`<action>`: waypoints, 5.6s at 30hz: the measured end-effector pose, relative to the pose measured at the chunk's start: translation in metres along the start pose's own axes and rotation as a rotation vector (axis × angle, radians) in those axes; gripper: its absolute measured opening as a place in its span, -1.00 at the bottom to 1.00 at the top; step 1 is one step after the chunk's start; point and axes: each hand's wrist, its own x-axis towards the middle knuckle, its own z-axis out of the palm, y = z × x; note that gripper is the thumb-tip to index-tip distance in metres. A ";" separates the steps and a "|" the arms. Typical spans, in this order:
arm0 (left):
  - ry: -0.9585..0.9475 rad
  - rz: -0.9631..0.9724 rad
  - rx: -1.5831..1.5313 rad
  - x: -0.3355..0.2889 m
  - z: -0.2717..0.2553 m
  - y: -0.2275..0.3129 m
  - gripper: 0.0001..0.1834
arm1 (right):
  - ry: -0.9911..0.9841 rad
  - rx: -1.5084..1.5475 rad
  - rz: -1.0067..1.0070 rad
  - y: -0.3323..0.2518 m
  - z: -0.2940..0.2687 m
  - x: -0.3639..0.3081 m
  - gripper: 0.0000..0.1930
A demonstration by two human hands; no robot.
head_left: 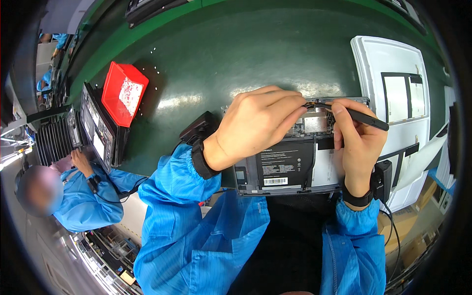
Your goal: Connecting internal ribbon cables and components inside a tablet or laptop device on a factory assembly line.
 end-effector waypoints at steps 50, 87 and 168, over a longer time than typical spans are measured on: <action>-0.250 0.146 0.536 -0.012 -0.017 0.021 -0.48 | -0.027 -0.172 -0.322 0.011 0.016 0.004 -0.90; -0.006 0.254 0.386 -0.021 0.007 0.002 -0.56 | -0.090 -0.321 -0.144 0.001 0.003 -0.002 -0.83; 0.242 -0.017 0.417 0.236 0.063 -0.122 -0.21 | 0.233 -0.039 -0.238 0.032 -0.091 -0.014 -0.85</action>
